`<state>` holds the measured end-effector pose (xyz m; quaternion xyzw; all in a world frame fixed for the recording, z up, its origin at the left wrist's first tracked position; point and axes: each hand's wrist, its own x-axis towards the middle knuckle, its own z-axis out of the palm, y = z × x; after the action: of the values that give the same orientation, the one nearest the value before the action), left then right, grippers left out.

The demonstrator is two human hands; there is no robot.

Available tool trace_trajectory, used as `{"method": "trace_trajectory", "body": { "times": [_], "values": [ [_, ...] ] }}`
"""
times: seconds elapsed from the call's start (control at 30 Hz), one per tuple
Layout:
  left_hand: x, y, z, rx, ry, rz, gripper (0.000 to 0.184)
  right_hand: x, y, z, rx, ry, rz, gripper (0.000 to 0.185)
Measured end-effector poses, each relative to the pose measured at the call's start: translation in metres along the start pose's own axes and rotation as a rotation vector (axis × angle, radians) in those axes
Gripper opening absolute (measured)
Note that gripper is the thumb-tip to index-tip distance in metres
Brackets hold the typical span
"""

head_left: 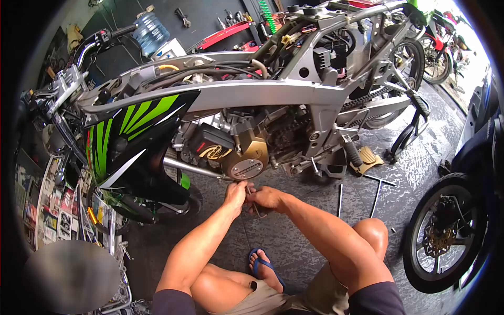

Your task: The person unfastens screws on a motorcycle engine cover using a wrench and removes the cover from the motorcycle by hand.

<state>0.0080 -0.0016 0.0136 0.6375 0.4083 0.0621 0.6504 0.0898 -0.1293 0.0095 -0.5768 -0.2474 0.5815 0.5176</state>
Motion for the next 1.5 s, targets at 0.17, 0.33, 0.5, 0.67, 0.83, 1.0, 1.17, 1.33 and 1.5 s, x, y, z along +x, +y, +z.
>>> {"method": "trace_trajectory", "body": {
  "times": [0.17,0.33,0.5,0.67,0.83,1.0,1.17,1.33,1.5],
  "values": [
    [0.007,-0.001,-0.002,0.031,0.046,0.057,0.022,0.012,0.016,-0.005,-0.281,0.143,-0.123,0.032],
    [0.012,0.004,-0.002,0.028,0.064,0.123,0.012,0.001,0.013,-0.003,-0.338,0.187,-0.011,0.035],
    [0.011,-0.003,0.003,0.034,0.132,0.13,0.02,0.005,0.032,-0.011,-0.539,0.293,0.127,0.031],
    [-0.002,-0.012,0.022,0.234,-0.03,0.092,0.033,-0.012,0.021,-0.023,-0.523,0.467,0.029,0.025],
    [0.003,-0.009,0.033,0.231,-0.044,0.157,0.029,-0.003,0.025,-0.026,-0.489,0.475,-0.024,0.026],
    [0.01,-0.009,0.04,0.204,-0.077,0.221,0.024,0.009,0.03,-0.028,-0.381,0.492,-0.006,0.026],
    [0.02,-0.022,0.055,0.034,-0.083,0.338,0.025,0.0,0.032,-0.027,-0.56,0.622,-0.052,0.028],
    [0.03,-0.019,0.064,-0.123,-0.038,0.484,0.031,-0.014,0.009,-0.022,-0.074,0.481,-0.134,0.03],
    [0.043,-0.03,0.069,0.033,0.074,0.447,0.034,-0.027,0.005,-0.039,-0.12,0.104,-0.045,0.025]
  ]
}}
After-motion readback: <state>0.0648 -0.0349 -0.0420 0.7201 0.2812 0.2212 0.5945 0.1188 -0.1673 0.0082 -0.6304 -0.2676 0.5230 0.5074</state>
